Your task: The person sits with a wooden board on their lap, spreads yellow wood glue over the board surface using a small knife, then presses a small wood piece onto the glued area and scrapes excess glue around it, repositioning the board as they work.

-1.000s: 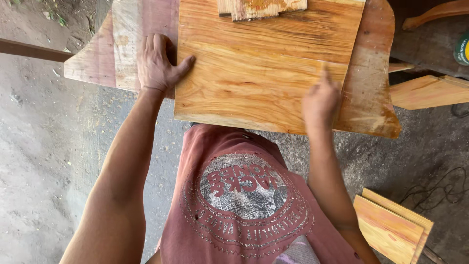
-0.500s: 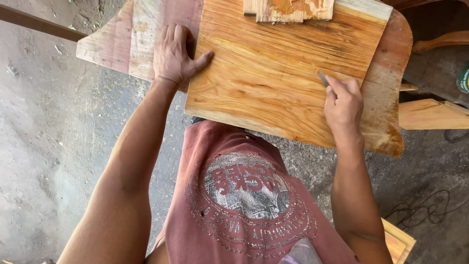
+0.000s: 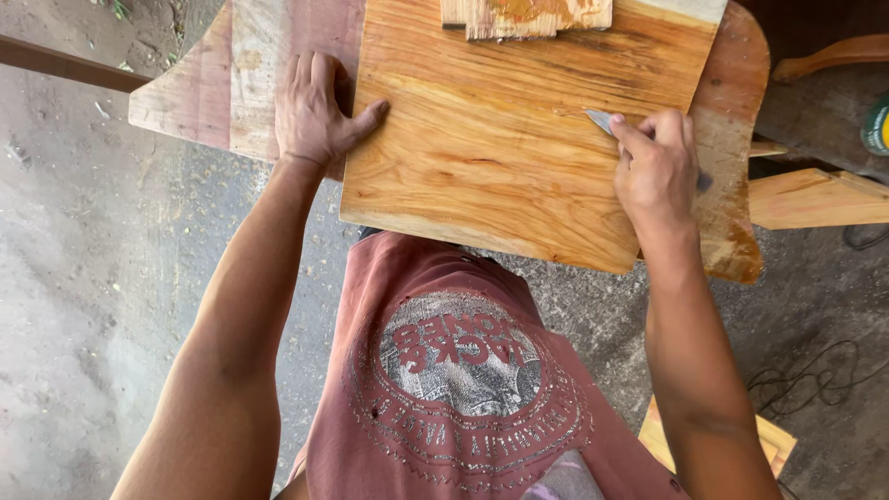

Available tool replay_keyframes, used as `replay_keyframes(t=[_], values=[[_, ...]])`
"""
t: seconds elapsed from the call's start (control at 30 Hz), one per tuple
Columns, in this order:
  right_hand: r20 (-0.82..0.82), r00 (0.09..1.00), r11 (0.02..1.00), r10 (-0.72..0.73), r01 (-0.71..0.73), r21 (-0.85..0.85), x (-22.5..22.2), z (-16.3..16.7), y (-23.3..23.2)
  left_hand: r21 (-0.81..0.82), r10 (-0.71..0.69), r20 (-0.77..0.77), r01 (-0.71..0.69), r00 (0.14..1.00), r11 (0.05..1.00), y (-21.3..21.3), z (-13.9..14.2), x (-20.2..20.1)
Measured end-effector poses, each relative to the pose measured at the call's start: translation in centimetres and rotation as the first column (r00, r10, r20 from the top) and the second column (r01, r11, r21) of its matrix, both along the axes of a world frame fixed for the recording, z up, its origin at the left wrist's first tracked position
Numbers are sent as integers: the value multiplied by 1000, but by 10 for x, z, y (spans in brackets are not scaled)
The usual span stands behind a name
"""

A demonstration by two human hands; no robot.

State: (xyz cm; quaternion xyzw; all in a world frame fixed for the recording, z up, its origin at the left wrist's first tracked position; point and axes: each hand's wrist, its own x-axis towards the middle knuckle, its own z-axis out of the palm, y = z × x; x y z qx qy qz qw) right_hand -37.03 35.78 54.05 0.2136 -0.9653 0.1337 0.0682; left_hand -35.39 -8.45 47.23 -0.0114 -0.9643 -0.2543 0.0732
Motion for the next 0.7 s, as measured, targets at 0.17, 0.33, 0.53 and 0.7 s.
replay_keyframes(t=[0.17, 0.33, 0.53, 0.7], values=[[304, 934, 941, -187, 259, -218, 23, -12, -25, 18, 19, 15, -20, 1000, 1000, 0, 0, 2], [297, 936, 918, -189, 276, -285, 37, -53, -74, -3, 11, 23, -11, 1000, 1000, -2, -3, 1], [230, 968, 909, -105, 187, -373, 34, -41, -105, -28, 1, -42, -2, 999, 1000, -2, -3, 0], [520, 775, 828, -358, 521, -207, 37, -15, -68, -15, 30, 38, -29, 999, 999, -1, -2, -1]])
